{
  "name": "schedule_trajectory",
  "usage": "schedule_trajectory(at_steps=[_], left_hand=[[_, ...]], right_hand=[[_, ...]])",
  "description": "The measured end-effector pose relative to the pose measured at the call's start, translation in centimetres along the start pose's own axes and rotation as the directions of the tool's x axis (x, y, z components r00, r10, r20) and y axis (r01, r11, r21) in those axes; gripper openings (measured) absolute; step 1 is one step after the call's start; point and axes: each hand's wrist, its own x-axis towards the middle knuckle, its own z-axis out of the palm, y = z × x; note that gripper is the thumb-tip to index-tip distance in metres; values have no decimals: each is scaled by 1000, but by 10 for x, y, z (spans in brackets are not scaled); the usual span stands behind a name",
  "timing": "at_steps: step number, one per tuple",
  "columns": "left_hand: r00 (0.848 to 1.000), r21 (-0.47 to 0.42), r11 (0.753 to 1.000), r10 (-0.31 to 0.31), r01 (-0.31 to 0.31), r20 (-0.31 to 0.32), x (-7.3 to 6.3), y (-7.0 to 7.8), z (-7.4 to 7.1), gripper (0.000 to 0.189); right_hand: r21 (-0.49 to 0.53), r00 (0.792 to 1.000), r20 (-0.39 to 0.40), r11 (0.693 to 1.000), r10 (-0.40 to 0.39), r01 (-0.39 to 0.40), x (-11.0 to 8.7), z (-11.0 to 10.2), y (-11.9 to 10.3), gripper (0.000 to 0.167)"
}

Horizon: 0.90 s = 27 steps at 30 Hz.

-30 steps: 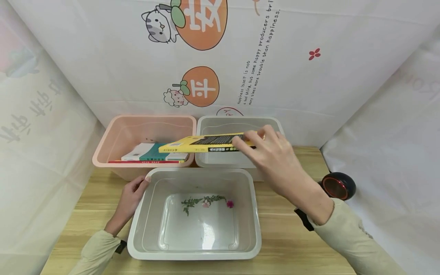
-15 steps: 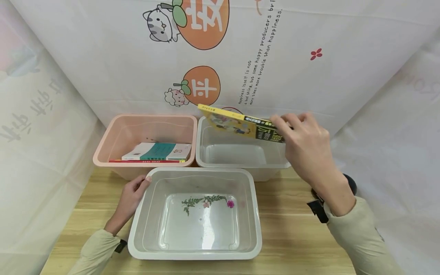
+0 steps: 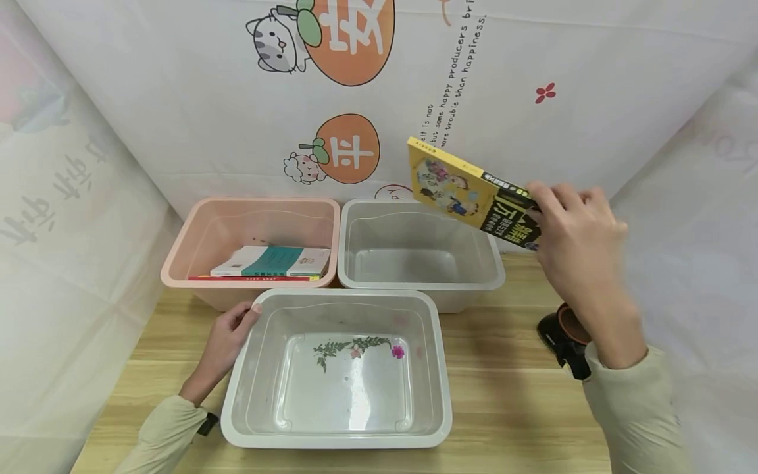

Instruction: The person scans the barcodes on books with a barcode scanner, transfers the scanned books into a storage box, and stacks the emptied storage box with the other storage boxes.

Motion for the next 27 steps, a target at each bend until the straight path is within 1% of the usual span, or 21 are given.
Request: schedule_trajectory(at_steps=[5, 13, 15, 18, 22, 24, 25, 27], left_hand=[[1000, 7, 1000, -1, 1, 2, -1, 1, 0, 28], [1000, 1, 1000, 0, 0, 15, -2, 1, -1, 29], [1000, 4, 1000, 2, -2, 10, -1, 1, -1, 28], [1000, 6, 1000, 4, -4, 3, -1, 1, -1, 28], [1000, 4, 1000, 4, -4, 5, -1, 2, 0, 28], [1000, -2, 1000, 4, -4, 11, -1, 2, 0, 28], [1000, -3, 1000, 6, -6, 13, -1, 1, -1, 28], [1000, -4, 1000, 8, -8, 16, -1, 1, -1, 28]], right_hand=[[-36, 996, 68, 997, 64, -62, -5, -7, 10, 31], [-72, 974, 139, 983, 180, -171, -12, -14, 30, 33], [-87, 962, 171, 976, 212, -200, -13, -16, 34, 33], [-114, 936, 233, 964, 262, -241, -14, -21, 40, 35], [-148, 887, 327, 945, 326, -292, -16, -23, 47, 39], [-153, 870, 348, 937, 348, -314, -18, -22, 51, 39], [-147, 868, 350, 935, 353, -322, -19, -22, 53, 39], [-132, 875, 334, 936, 351, -325, -22, -21, 57, 37]])
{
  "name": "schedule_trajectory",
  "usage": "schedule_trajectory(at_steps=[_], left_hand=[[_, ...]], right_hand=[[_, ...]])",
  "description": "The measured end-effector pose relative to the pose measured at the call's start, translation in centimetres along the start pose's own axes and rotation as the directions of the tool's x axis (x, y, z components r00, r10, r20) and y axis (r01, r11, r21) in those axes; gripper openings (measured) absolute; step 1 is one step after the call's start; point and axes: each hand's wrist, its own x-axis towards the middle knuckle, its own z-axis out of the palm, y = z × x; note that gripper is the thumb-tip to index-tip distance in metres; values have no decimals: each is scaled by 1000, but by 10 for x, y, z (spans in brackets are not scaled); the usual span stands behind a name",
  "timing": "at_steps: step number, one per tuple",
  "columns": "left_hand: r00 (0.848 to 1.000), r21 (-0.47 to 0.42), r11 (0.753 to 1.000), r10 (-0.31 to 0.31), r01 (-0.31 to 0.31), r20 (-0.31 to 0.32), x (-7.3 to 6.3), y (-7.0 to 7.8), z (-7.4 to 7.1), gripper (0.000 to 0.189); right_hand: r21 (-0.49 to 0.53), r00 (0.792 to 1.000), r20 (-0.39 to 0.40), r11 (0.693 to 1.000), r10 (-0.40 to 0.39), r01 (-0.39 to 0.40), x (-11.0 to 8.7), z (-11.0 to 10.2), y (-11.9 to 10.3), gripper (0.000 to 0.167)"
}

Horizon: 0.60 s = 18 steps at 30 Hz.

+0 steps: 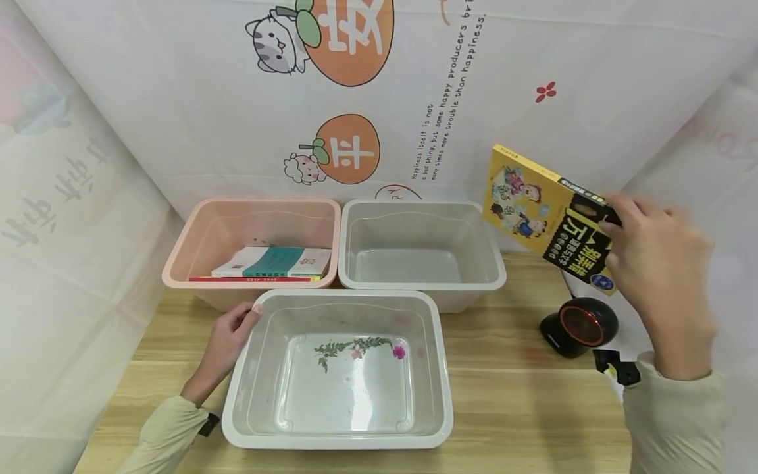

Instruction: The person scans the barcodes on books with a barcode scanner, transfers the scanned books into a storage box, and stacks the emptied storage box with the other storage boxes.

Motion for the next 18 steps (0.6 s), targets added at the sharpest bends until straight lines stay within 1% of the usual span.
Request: schedule_trajectory(at_steps=[3, 5, 7, 10, 15, 18], left_hand=[[1000, 0, 1000, 4, -4, 2, 0, 0, 0, 29], [1000, 3, 1000, 2, -2, 0, 0, -1, 0, 29], [1000, 5, 1000, 1, -1, -1, 0, 0, 0, 29], [1000, 11, 1000, 6, -6, -9, 0, 0, 0, 28], [1000, 21, 1000, 10, -9, -20, 1, 0, 1, 28], [1000, 24, 1000, 5, -5, -20, 1, 0, 1, 28]], right_hand=[[22, 998, -51, 999, -32, 33, 0, 3, 9, 34], [28, 997, -59, 999, -41, 43, 0, 4, 14, 33], [35, 998, -45, 999, -40, 41, 1, 4, 17, 34], [43, 1000, 10, 999, -22, 21, 1, 5, 23, 35], [35, 997, 66, 998, -46, 44, 1, 6, 32, 35], [26, 992, 118, 999, -35, 32, 0, 8, 37, 36]])
